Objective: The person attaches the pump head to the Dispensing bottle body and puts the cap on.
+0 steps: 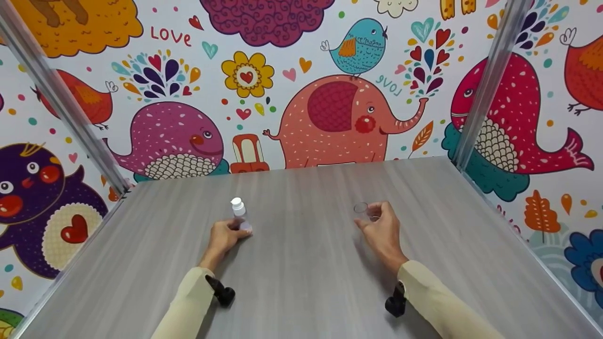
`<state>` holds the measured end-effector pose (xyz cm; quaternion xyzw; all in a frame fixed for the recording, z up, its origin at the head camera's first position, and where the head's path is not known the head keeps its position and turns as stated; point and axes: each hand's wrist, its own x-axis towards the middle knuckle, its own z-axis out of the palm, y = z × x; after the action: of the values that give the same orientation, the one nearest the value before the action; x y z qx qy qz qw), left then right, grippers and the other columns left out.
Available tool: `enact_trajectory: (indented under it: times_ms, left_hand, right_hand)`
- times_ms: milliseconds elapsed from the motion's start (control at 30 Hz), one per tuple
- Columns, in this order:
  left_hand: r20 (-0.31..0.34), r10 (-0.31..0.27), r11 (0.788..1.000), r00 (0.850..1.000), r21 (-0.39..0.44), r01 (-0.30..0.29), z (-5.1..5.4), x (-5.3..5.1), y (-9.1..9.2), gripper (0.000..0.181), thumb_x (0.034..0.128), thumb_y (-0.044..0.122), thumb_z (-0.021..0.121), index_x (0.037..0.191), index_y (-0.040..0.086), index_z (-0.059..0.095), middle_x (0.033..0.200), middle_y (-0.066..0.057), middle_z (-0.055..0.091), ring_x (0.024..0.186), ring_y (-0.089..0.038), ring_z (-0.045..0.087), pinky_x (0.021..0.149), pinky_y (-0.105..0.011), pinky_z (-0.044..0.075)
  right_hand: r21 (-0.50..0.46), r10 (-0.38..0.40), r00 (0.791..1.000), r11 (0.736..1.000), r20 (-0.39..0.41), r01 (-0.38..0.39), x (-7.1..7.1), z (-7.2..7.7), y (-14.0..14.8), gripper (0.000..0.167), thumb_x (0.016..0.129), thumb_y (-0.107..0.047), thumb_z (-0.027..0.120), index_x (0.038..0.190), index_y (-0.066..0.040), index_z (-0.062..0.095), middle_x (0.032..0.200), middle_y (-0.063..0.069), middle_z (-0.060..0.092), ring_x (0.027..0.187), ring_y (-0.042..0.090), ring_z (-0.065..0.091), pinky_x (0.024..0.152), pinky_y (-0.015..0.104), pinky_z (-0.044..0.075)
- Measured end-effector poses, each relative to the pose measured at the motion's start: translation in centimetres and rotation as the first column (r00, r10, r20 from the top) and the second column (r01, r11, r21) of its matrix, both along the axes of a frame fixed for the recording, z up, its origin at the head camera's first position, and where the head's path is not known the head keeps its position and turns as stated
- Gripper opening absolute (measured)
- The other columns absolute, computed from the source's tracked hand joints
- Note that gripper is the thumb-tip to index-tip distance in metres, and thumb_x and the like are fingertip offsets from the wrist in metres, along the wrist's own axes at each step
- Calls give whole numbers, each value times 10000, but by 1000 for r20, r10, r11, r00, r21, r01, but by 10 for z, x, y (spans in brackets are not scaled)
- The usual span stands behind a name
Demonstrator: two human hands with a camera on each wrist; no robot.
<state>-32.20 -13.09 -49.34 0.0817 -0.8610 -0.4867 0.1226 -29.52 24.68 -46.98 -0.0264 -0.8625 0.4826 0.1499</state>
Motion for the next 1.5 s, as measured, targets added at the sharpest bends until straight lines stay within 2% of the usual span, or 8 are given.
enact_trajectory:
  times_ms: [133,333,533,667,900,1067,1267,1500]
  left_hand:
    - [4,-5,1000,1000,15,5,-2,1,0,343,745,25,824,1067,-60,742,1076,-234,743,1031,-328,713,931,-475,535]
    - [-6,-4,1000,1000,15,4,-3,1,0,343,737,21,826,1060,-59,743,1070,-232,745,1024,-324,712,928,-473,534]
    - [-11,-5,1000,1000,24,6,-2,1,-1,338,731,21,825,1050,-59,745,1055,-230,749,1013,-319,715,923,-469,535]
    - [-13,-9,999,1000,35,10,-2,1,0,327,740,13,816,1049,-65,744,1054,-234,748,1010,-322,714,921,-469,536]
    - [-37,-11,1000,999,6,11,-3,1,1,342,727,9,818,1052,-67,744,1052,-235,747,1013,-324,718,912,-457,542]
    - [-24,-7,1000,1000,7,7,-5,0,1,328,737,13,815,1050,-55,748,1065,-227,747,1031,-324,715,925,-460,537]
    - [-8,0,999,1000,37,1,-3,1,1,326,747,18,814,1056,-58,745,1081,-230,743,1050,-330,709,943,-463,531]
    - [-27,-4,1000,1000,22,5,-2,0,1,328,733,9,819,1044,-66,745,1074,-236,743,1037,-335,714,929,-462,537]
  right_hand:
    - [1,19,1000,1000,-17,-19,0,1,-4,481,878,-280,769,1204,-46,504,1198,167,613,1155,313,592,784,70,414]
    - [6,24,996,1000,-85,-24,1,2,-8,474,864,-270,786,1176,-38,515,1154,136,602,1125,277,573,820,57,374]
    - [22,40,992,999,-117,-37,0,3,-10,462,873,-256,778,1191,-49,515,1160,111,601,1134,247,580,852,58,385]
    - [42,49,984,998,-172,-42,-2,4,-13,447,862,-214,788,1188,-42,536,1152,112,620,1114,250,605,873,80,411]
    - [81,70,966,995,-248,-52,-4,9,-18,437,843,-154,801,1188,-21,567,1119,114,633,1076,257,631,893,103,432]
    - [90,78,962,994,-262,-57,-4,11,-21,471,862,-157,782,1239,-22,536,1135,115,621,1090,247,616,901,66,407]
    - [80,85,959,995,-271,-66,-4,15,-25,459,864,-133,777,1223,-23,511,1134,131,624,1099,285,625,880,-7,364]
    - [109,103,954,991,-283,-75,-5,20,-31,445,858,-118,779,1224,-34,540,1153,126,637,1122,303,635,886,-21,346]
